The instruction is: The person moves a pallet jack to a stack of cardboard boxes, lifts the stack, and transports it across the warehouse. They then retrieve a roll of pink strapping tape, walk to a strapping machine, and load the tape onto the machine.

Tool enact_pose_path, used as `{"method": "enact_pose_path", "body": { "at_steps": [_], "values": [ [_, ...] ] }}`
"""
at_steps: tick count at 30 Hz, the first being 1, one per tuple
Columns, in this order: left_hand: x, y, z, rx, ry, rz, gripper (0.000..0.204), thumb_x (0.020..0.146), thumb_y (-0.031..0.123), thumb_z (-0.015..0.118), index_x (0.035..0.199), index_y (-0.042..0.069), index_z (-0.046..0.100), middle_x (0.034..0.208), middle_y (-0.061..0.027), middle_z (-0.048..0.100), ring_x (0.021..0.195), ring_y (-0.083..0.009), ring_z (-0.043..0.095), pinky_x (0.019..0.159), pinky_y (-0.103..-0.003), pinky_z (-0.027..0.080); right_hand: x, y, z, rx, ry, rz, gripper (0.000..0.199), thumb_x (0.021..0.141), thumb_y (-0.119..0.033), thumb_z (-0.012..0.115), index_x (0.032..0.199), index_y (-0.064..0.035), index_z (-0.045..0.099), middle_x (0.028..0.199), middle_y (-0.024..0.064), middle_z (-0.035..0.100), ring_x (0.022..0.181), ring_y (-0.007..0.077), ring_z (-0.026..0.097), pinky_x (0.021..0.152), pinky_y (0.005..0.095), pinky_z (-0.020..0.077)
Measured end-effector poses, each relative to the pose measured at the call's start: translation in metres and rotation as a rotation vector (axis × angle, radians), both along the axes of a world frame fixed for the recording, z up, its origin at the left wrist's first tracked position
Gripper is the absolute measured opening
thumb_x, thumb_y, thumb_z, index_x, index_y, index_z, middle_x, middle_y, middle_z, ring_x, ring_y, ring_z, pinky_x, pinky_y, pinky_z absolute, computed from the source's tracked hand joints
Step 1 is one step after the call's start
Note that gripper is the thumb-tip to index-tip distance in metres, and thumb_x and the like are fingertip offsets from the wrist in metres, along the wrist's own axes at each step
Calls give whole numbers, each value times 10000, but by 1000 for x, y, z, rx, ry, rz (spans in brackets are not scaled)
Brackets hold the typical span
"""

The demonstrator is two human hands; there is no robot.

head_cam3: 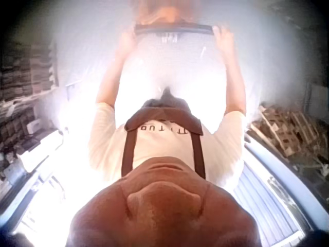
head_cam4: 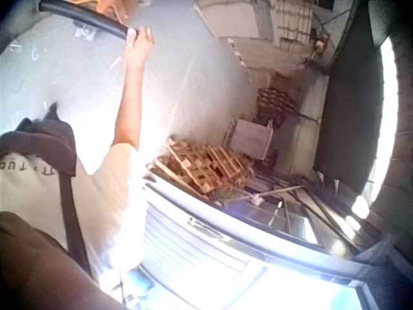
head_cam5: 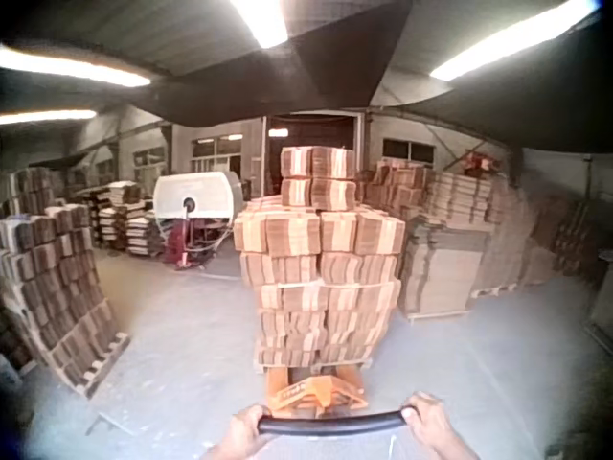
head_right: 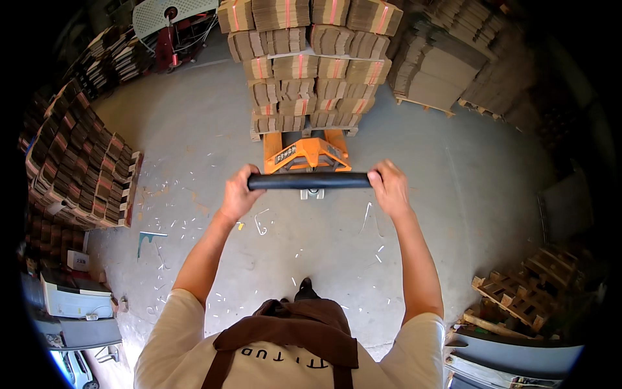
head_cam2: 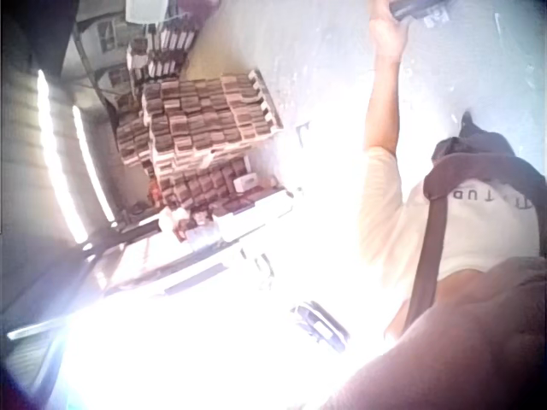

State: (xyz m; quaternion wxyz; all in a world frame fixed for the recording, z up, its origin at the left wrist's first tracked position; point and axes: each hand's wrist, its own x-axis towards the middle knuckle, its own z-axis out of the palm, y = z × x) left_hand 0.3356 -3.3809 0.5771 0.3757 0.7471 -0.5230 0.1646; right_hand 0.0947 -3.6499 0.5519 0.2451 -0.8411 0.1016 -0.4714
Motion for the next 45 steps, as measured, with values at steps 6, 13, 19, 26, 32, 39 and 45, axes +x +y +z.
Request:
{"method": "enact_pose_path", "body": {
  "at_steps": [6, 13, 19, 26, 32, 39, 45],
  "values": [
    [28, -16, 75, -124, 31, 59, 278, 719, 17, 718, 952, 23, 567, 799, -153, 645, 732, -215, 642, 715, -337, 513, 54, -19, 68, -23, 18, -146, 510, 947, -501, 407, 797, -46, 581, 839, 188, 617, 822, 393, 602, 714, 459, 485],
    [80, -48, 128, -141, 0, 147, 210, 726, 5, 657, 888, 21, 525, 723, -97, 564, 674, -175, 532, 676, -296, 464, 100, -44, 133, -46, 32, -87, 562, 933, -521, 423, 776, -43, 672, 795, 178, 664, 771, 345, 646, 721, 440, 503],
    [159, -54, 168, -92, 32, 233, 188, 722, -45, 592, 869, 9, 489, 692, -30, 458, 661, -126, 435, 622, -276, 411, 174, -56, 183, -28, 5, -20, 620, 932, -528, 441, 677, 2, 637, 647, 194, 623, 616, 346, 630, 613, 427, 516],
    [190, -66, 196, -146, 50, 330, 239, 697, -87, 583, 882, 14, 469, 769, -29, 424, 741, -130, 422, 707, -245, 398, 208, -72, 217, 41, -99, 122, 550, 886, -504, 541, 742, 19, 634, 727, 195, 627, 653, 345, 637, 588, 435, 503],
    [167, -78, 192, -232, -32, 539, 271, 674, -115, 561, 901, 11, 484, 823, -68, 461, 789, -164, 457, 789, -234, 403, 211, -105, 230, -22, -95, 180, 468, 831, -487, 635, 716, -37, 580, 657, 119, 568, 557, 301, 596, 491, 405, 457],
    [123, -80, 231, -290, -70, 777, 263, 749, 35, 746, 840, 32, 499, 710, -41, 489, 666, -121, 442, 655, -223, 407, 240, -131, 267, -67, -113, 420, 435, 856, -448, 634, 717, -44, 548, 629, 79, 518, 507, 266, 561, 462, 368, 437],
    [109, -117, 238, -347, -97, 906, 239, 700, -92, 663, 838, 19, 502, 684, -49, 480, 652, -112, 438, 639, -214, 407, 269, -169, 276, -88, -131, 672, 448, 877, -473, 597, 789, -47, 489, 625, 96, 499, 504, 273, 544, 470, 363, 441]
  ]
}}
